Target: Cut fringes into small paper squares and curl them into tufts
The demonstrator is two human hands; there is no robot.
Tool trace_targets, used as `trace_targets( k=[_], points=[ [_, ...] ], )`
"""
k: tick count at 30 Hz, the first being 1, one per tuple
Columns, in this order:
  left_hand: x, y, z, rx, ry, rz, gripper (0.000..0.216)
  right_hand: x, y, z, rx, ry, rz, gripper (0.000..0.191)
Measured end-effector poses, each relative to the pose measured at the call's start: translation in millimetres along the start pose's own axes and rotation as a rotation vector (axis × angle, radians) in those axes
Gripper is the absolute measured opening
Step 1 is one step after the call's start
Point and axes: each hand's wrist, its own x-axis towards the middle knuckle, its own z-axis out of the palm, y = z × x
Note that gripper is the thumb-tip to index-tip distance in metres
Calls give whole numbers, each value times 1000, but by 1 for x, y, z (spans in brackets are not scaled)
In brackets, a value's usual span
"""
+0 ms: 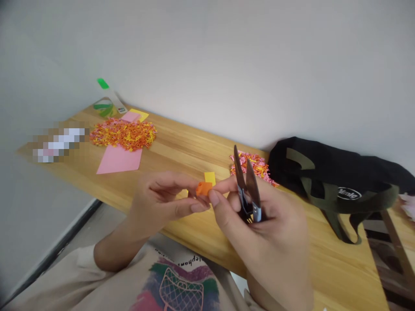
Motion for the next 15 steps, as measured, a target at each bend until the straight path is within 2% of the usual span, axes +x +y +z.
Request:
trace_targets(
  k=[6, 15],
  points=[
    [0, 2, 2, 139, 42, 102, 9, -1, 0, 0, -1, 37, 10, 13],
    [-2, 1, 0, 162, -28, 169, 5, -2, 0, -2, -79, 46, -20, 11]
  ],
)
